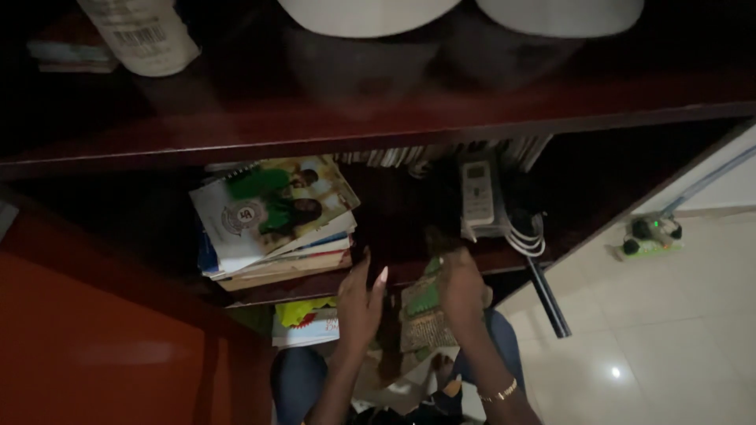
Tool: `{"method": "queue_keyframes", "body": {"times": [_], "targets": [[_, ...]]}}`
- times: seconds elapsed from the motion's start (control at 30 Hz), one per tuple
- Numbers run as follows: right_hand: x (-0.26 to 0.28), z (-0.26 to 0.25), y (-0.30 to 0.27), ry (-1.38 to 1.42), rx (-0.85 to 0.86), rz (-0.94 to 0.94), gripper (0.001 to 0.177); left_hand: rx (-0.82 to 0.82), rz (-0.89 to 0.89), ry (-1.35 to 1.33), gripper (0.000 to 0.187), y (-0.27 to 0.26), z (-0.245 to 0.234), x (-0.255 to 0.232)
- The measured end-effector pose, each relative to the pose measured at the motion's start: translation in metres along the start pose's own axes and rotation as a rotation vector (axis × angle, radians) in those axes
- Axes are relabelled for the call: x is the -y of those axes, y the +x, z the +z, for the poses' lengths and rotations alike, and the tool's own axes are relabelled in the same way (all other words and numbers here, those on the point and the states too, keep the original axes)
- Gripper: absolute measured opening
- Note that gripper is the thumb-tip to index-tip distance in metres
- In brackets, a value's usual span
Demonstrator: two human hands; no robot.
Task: Dusting items and shelves in a wooden bookcase using a cleaning cloth.
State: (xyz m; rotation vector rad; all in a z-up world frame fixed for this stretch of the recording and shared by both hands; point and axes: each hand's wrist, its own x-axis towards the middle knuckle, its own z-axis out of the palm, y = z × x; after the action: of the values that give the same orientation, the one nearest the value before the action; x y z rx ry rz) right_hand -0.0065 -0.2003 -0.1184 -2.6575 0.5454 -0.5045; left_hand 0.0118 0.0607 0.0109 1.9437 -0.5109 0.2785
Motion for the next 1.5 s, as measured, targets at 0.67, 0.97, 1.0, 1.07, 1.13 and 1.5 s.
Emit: {"method": "queue_keyframes", "body": {"times": [0.67, 0.97, 1.0, 1.07, 1.13, 1.5], "targets": [[0.180, -0.087, -0.045, 0.193, 0.070, -0.693, 0.043, -0.422, 0.082, 0.048, 0.030, -0.029, -0.021, 0.017], [0.326, -0.042, -0.055, 0.299, 0.151, -0.945, 0.032, -0.679, -0.112, 0.076, 0.031, -0.025, -0.115, 0.049], [0.338, -0.043, -0.055, 0.252, 0.220, -0.962, 0.029, -0.705, -0.104, 0.241, 0.035, -0.025, -0.125, 0.049], [0.344, -0.043, -0.053, 0.287, 0.112, -1.018, 0.029, -0.717, -0.105, 0.247, 0.037, -0.015, -0.134, 0.031], [0.339, -0.043, -0.056, 0.323, 0.015, -1.065, 0.030, -0.720, -0.117, 0.256, 0.039, -0.017, -0.133, 0.029], [0.144, -0.040, -0.018, 0.088, 0.041, -0.245, 0.013, -0.250, 0.125, 0.117, 0.037, -0.028, 0.002, -0.004]]}}
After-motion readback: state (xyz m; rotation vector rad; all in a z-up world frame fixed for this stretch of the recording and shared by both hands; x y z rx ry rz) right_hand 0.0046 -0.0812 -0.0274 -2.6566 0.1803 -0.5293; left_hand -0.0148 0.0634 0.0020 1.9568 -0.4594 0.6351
